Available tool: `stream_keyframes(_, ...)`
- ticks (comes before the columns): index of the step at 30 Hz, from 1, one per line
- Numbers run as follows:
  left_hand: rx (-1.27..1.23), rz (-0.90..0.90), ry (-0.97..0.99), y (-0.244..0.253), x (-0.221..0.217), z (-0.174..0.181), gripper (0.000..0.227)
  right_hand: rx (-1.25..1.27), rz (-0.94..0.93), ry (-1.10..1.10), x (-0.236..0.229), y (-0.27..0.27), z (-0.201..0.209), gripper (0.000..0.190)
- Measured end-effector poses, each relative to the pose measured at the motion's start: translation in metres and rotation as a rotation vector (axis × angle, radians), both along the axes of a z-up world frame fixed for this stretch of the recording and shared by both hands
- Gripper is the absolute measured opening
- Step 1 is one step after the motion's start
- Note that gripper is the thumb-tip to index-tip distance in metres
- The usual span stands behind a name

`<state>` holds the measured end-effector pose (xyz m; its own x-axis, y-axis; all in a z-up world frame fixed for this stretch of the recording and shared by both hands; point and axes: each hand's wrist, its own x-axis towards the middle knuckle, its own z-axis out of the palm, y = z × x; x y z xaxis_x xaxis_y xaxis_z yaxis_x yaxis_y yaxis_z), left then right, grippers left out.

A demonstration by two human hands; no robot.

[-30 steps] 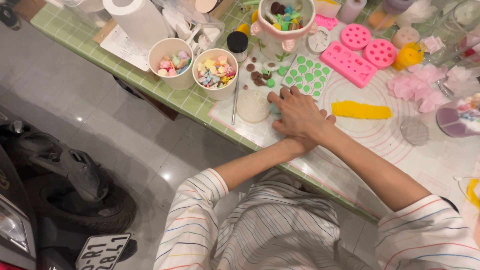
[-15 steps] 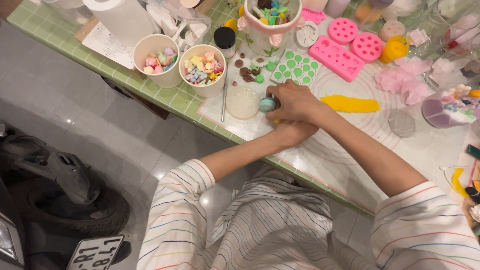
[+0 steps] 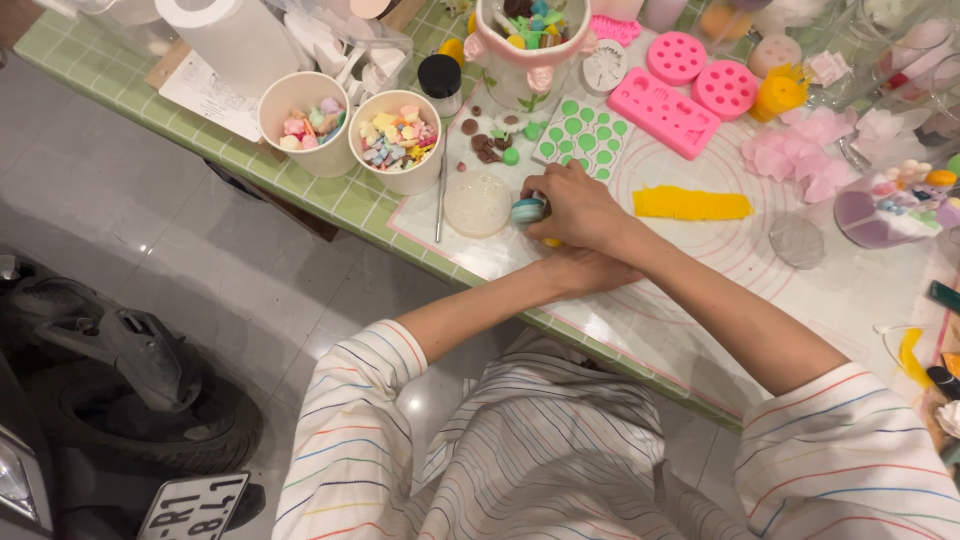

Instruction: The person is assembling small colorful wax decorations into a glass and shaping a yellow wax piece with a wooden tool in a workshop setting.

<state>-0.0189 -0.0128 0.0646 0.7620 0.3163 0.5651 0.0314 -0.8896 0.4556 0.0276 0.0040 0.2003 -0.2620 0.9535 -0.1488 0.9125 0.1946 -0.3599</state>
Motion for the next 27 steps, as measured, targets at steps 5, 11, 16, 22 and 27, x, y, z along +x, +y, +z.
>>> stream_keyframes(5,-0.251,0.028,0.073,-0.001,0.004,0.0,0.034,0.101,-0.013,0.101,0.0,-0.003,0.002,0.037)
stream_keyframes(11,0.281,0.113,0.03,-0.001,-0.013,0.038,0.018,0.028,-0.155,0.587,0.038,0.014,-0.021,0.036)
stream_keyframes(16,0.193,0.1,0.102,0.011,-0.025,0.061,0.016,-0.145,-0.413,0.882,0.076,0.027,0.038,0.026)
stream_keyframes(22,0.159,0.209,-0.057,0.06,-0.025,0.089,0.015,-0.04,-0.439,1.0,0.113,0.043,0.095,0.019)
stream_keyframes(27,0.112,0.382,-0.281,0.176,-0.035,0.158,0.017,0.038,-0.421,0.997,0.124,0.077,0.118,0.011)
